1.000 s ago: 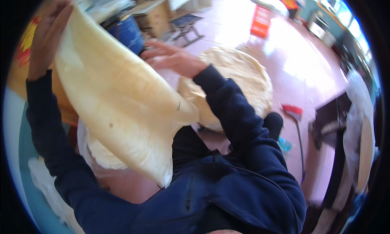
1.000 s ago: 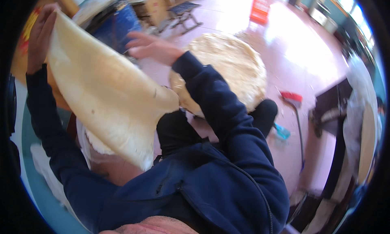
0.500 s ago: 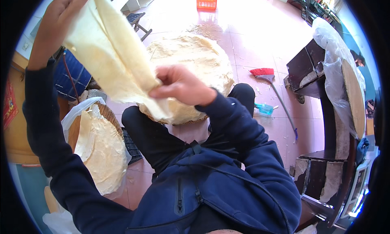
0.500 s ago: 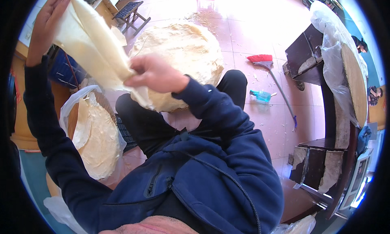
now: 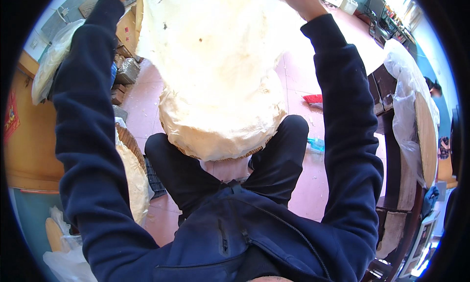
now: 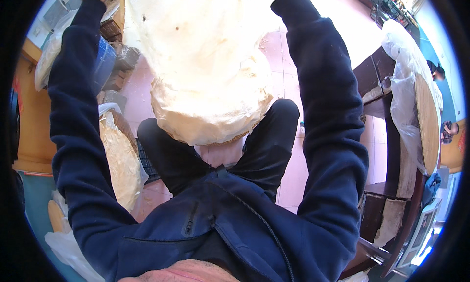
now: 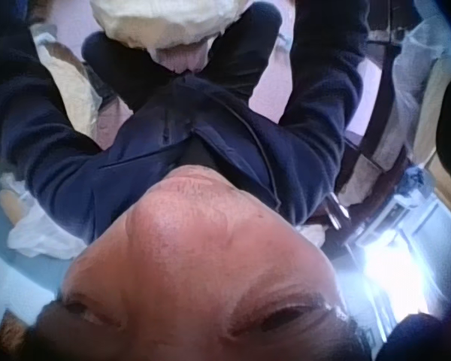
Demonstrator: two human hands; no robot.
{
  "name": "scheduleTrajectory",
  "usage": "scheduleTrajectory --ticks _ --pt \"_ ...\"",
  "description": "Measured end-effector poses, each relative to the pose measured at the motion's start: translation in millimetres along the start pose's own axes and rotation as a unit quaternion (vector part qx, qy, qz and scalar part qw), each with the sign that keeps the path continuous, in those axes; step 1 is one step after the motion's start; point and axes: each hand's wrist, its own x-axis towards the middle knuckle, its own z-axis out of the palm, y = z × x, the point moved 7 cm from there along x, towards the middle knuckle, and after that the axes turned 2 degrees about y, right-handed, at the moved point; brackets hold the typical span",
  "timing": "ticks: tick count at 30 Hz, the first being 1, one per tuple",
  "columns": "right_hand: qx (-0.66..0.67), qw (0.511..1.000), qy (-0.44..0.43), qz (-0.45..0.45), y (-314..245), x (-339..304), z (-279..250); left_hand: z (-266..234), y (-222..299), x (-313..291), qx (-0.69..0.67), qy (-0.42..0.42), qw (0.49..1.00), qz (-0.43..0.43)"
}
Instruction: The person sits on the floor and separates thin dough sheets from stacked piles in woven baskets. They lift and transfer the sheets onto a wooden board, then place them into a plastic bag on a digital scale. The person folds the dough inside the bag and adjusts the scale.
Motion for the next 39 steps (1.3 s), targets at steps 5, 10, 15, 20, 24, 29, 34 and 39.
scheduleTrajectory --ticks 5,10,15,20,24,29,34,39 --pt "-0.086 0.989 0.085 -0.088 -18 26 -11 -28 21 -1 0.019 0.180 0.980 0.081" --pt "-0.077 0.994 0.051 -0.054 -2 -39 -11 -29 20 -72 -0.020 0.215 0.975 0.057" --pt "0.026 0.998 -0.037 -0.038 31 -180 43 77 9 -215 0.089 0.079 0.983 0.139" --pt "-0.034 0.972 -0.225 0.065 62 -269 101 170 -19 -302 0.052 -0.091 0.992 0.064" --pt "-0.021 0.984 -0.173 0.044 60 -271 91 167 -23 -314 0.038 -0.066 0.996 0.054" --pt "-0.022 0.986 -0.160 0.040 55 -274 84 165 -16 -320 0.064 -0.079 0.992 0.074" --pt "-0.041 0.978 -0.202 0.021 55 -283 87 163 -19 -320 0.089 -0.095 0.988 0.084" --pt "-0.051 0.970 -0.237 0.015 53 -288 88 159 -30 -315 0.044 -0.187 0.979 0.070"
